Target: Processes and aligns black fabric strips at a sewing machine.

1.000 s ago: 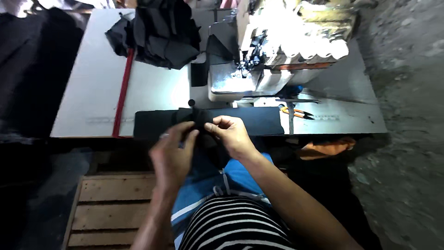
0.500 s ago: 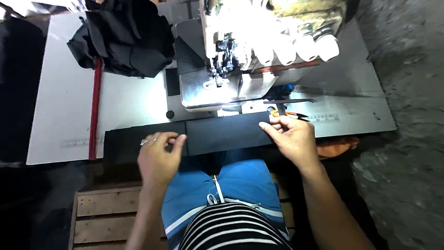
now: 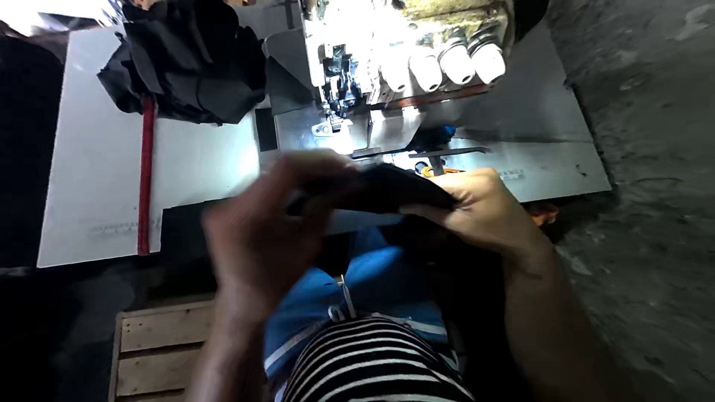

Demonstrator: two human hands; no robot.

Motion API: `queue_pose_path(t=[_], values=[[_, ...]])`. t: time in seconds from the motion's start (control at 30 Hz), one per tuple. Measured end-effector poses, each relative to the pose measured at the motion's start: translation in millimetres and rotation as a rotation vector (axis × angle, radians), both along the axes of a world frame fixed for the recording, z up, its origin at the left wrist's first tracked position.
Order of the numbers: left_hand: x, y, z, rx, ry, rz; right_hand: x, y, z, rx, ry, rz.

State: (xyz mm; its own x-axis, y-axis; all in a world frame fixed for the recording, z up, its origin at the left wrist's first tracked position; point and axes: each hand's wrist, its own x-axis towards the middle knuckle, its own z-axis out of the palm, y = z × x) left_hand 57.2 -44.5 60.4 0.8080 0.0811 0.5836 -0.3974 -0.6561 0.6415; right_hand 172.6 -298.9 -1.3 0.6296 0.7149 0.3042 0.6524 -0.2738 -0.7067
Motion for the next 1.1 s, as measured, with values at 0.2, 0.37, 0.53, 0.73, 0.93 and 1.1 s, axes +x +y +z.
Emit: queue_pose_path(t=[0.2, 0.37, 0.53, 0.73, 0.93, 1.1], values=[[-52.1, 72.1, -58.1, -0.174, 0.164, 0.296, -31.9, 12.7, -24.7, 0.407, 0.672, -0.091], [-85.2, 79.2, -82.2, -0.168, 0.249, 0.441, -58.0, 46.5, -36.3, 0.570, 0.800, -0.356], [-92.2, 85.1, -87.4, -0.209, 0.212, 0.510, -67.3, 53.9, -34.0, 0.560, 0.707, -0.384], [-93.6, 88.3, -94.0, -0.236, 0.151, 0.537, -69.2, 56.9, -30.4, 0.559, 0.643, -0.420], [-94.3, 88.0, -93.2, -0.205, 0.149, 0.551, -69.7, 58.6, -26.4, 0.489, 0.536, -0.446], [-95.2, 89.1, -91.2, -0.245, 0.151, 0.559, -67.4, 62.6, -21.6, 0.434, 0.482, -0.458]])
